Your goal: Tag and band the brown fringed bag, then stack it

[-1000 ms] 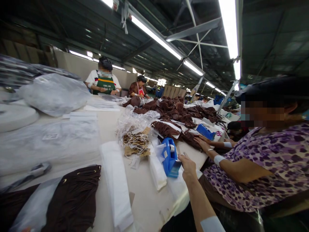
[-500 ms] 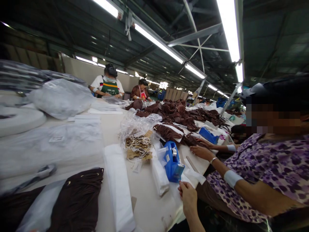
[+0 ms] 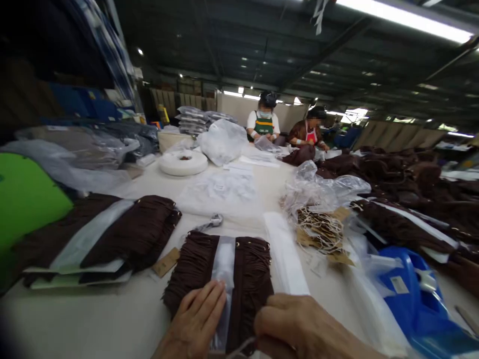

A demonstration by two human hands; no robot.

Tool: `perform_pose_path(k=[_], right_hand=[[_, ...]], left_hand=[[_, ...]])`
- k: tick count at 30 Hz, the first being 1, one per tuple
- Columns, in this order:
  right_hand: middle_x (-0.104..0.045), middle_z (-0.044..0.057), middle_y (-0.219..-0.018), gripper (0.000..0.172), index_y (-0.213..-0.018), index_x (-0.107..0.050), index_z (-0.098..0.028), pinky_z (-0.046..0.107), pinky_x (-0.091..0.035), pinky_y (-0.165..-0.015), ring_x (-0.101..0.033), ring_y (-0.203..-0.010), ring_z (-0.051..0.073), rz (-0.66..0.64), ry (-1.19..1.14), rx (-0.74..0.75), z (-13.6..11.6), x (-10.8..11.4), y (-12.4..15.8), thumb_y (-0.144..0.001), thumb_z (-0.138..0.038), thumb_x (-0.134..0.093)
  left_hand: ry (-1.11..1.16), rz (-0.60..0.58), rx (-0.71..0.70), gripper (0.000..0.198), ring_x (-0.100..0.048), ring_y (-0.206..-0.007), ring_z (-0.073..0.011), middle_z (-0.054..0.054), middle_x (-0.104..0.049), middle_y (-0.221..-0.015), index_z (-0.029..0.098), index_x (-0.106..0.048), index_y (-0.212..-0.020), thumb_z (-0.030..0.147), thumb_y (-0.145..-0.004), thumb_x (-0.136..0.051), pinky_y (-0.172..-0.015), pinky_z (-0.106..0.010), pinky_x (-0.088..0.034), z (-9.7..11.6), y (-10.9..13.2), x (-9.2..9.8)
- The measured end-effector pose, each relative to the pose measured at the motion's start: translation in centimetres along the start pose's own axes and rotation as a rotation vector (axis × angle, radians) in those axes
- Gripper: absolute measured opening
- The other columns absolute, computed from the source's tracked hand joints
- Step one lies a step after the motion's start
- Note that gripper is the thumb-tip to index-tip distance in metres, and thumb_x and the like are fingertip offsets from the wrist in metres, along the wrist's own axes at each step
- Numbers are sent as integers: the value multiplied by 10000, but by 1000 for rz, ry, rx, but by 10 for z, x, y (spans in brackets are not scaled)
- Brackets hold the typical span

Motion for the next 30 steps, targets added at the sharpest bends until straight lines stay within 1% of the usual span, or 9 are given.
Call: perform_pose_path(k=[2,4,7,11,15,20,25,27,30], right_hand=[[-603,13,-740,217,-757,-558,-207,193,-418,-622,-567,-671,114,-150,93,29,-16,2,-37,-919,-211,-413],[-593,15,-719,199,-737,-545,-185,201,-389,-618,-550,-662,116,-247,205,77,-18,0,-66,-904,-186,-438],[-603,30,-703,181,-727,-561,-166,217,-357,-590,-552,-652,129,-331,370,119,-1,-10,-99,-882,-189,-470],[-624,38,-692,143,-726,-600,-155,220,-348,-577,-570,-647,135,-402,470,128,23,-25,-129,-843,-166,-518],[-669,31,-722,116,-751,-653,-167,202,-369,-604,-604,-678,131,-459,390,81,37,-31,-143,-822,-171,-561],[-690,26,-665,37,-743,-701,-174,182,-317,-468,-609,-604,129,-513,336,-179,47,-28,-154,-731,-197,-674],[-617,-35,-554,132,-666,-694,-185,177,-306,-439,-545,-518,99,-543,243,-233,57,-30,-167,-634,-278,-782],[-553,-64,-492,199,-591,-644,-180,176,-309,-432,-512,-486,89,-534,128,-272,68,-32,-171,-566,-281,-813],[-498,-82,-437,348,-532,-543,-175,178,-314,-400,-473,-431,88,-521,-126,-405,87,-37,-172,-434,-324,-841]], left_hand=[[2,12,4,379,-476,-1112,-207,-103,-612,-1110,93,-613,-1026,121,-903,-256,-924,-329,-301,1,0,0],[-3,41,9,362,-489,-1100,-210,-102,-617,-1092,94,-624,-1005,97,-889,-281,-926,-330,-309,1,1,0],[-22,104,21,337,-513,-1064,-210,-95,-626,-1047,103,-641,-956,84,-877,-314,-912,-328,-329,0,3,-1],[-63,101,34,325,-523,-1040,-197,-77,-626,-1044,129,-649,-932,86,-874,-333,-902,-320,-337,-1,3,-5],[-90,101,40,312,-547,-1003,-183,-50,-641,-1023,153,-663,-897,86,-871,-360,-880,-308,-352,-1,4,-8],[-148,90,12,333,-551,-994,-185,-51,-620,-1082,168,-672,-901,99,-882,-346,-899,-324,-342,3,10,-15],[-144,64,30,322,-529,-1027,-190,-49,-590,-1126,170,-674,-908,103,-872,-362,-929,-328,-325,1,11,-19],[-133,70,24,325,-530,-1021,-190,-46,-598,-1100,168,-677,-902,95,-870,-362,-935,-327,-322,1,10,-19],[-130,85,19,312,-541,-1012,-189,-44,-612,-1071,167,-677,-897,85,-867,-378,-935,-327,-326,1,10,-18]])
Point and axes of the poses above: each hand's wrist, its own y-axis away from the middle knuckle, its own x-axis out of the back of the hand, z = x × y, the point moved 5 cm from there along -y, towards the middle knuckle
